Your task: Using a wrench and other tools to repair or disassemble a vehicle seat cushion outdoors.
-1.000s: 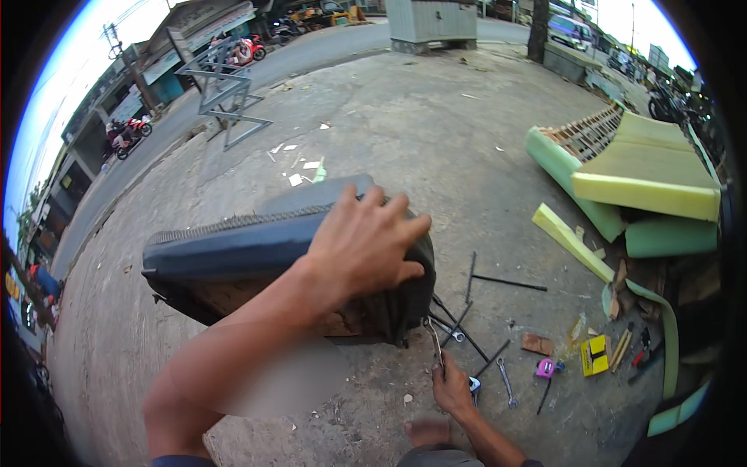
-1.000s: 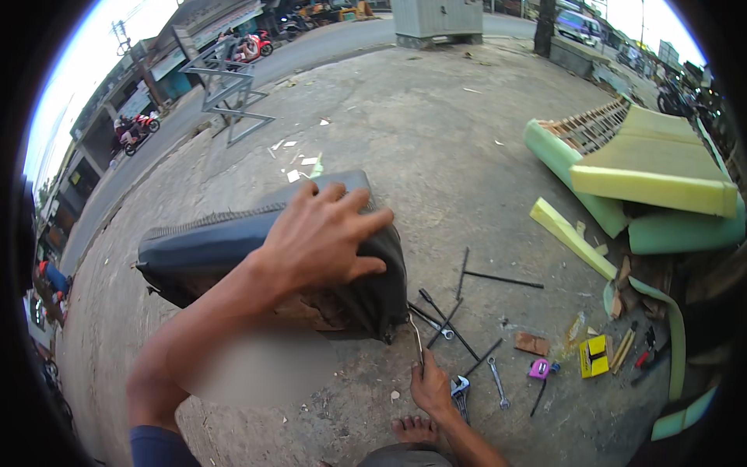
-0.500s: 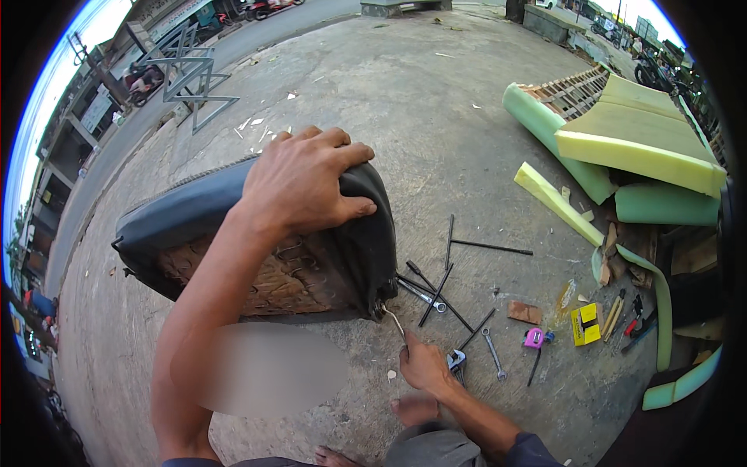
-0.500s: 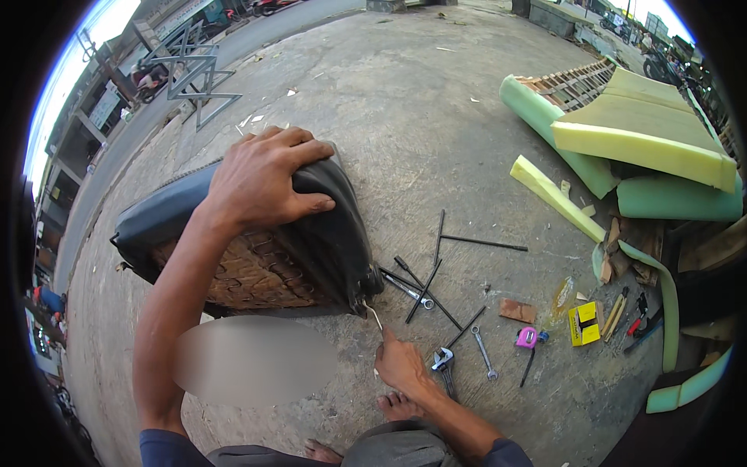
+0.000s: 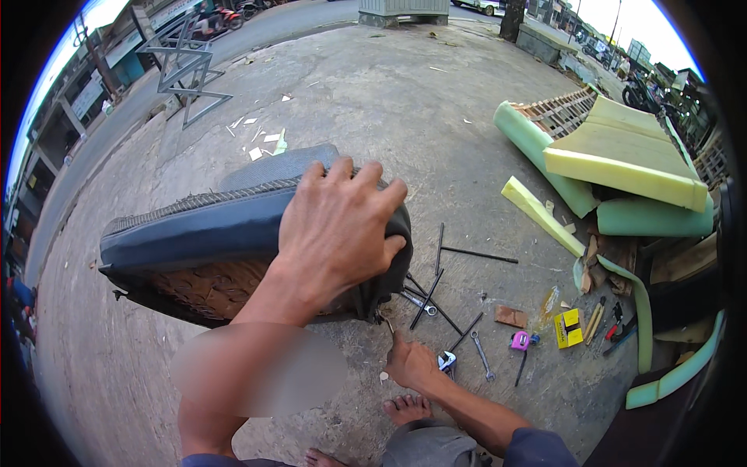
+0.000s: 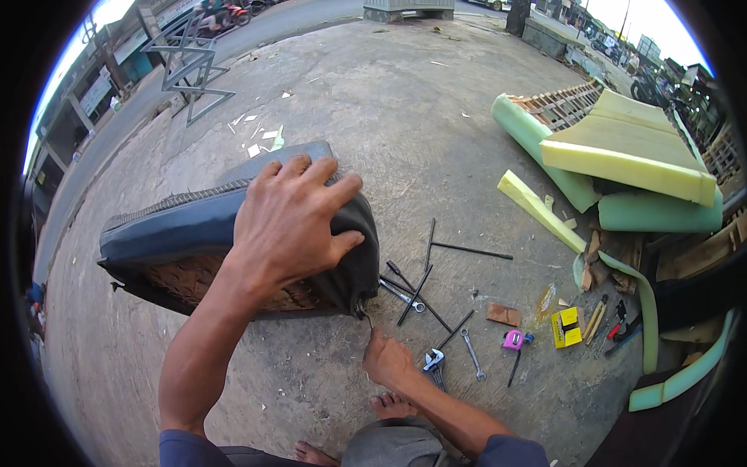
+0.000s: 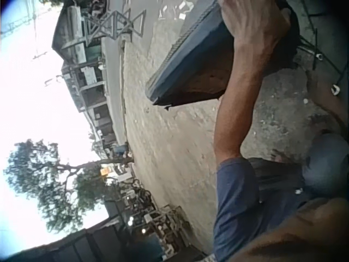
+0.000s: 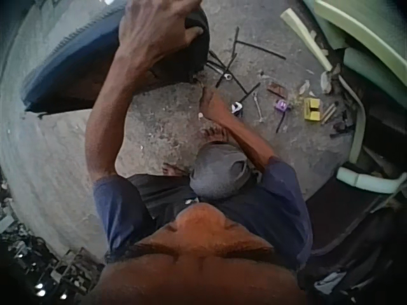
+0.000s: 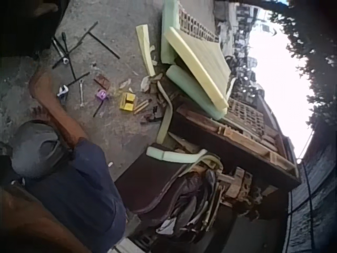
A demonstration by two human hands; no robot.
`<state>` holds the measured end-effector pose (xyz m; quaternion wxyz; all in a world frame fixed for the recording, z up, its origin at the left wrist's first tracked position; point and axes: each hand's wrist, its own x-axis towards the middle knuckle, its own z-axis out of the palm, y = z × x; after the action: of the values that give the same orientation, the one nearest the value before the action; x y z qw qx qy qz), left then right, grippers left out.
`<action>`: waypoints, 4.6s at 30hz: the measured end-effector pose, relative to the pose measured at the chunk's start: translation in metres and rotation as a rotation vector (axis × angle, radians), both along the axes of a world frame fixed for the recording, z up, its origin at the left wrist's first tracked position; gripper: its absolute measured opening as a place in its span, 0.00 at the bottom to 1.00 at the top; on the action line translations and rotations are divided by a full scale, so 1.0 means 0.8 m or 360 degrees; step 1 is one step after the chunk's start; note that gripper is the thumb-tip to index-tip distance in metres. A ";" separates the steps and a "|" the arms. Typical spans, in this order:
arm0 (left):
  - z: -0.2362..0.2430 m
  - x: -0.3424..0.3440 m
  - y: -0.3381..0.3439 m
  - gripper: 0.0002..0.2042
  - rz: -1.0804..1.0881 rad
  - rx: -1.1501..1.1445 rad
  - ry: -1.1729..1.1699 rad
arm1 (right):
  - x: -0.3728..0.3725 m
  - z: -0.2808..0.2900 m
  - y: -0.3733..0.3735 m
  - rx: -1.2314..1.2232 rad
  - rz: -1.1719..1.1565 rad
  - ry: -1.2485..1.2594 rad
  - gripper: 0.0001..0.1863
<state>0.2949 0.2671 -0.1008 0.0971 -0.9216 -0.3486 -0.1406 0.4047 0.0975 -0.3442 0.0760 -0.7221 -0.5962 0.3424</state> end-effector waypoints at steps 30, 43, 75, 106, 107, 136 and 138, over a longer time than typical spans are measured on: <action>0.022 0.008 0.050 0.25 -0.0150 -0.0317 0.0117 | 0.030 -0.233 0.055 0.0696 -0.0171 -0.0023 0.13; 0.018 0.021 0.143 0.21 0.0012 -0.0455 -0.0015 | 0.067 -0.200 0.113 0.0482 -0.0520 0.0271 0.16; 0.011 0.014 0.135 0.16 -0.0064 -0.0515 -0.0032 | 0.065 -0.002 0.151 -0.0011 0.0180 0.0009 0.10; -0.001 0.013 0.144 0.20 0.0135 -0.0342 -0.0043 | 0.081 -0.038 0.141 -0.0195 0.0046 0.0329 0.16; 0.003 0.020 0.142 0.20 0.0103 -0.0328 -0.0034 | 0.090 -0.035 0.145 -0.0166 0.0044 0.0324 0.16; 0.013 0.005 0.154 0.14 -0.0264 -0.0478 -0.0125 | 0.073 -0.128 0.105 0.0596 0.0164 0.0102 0.12; 0.010 0.002 0.154 0.14 -0.0284 -0.0440 -0.0122 | 0.064 -0.158 0.106 0.0745 0.0135 0.0149 0.13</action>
<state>0.2968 0.3904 -0.0925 -0.0568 -0.9473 -0.2849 -0.1346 0.4555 0.1826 -0.4705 0.2545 -0.6424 -0.6850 0.2309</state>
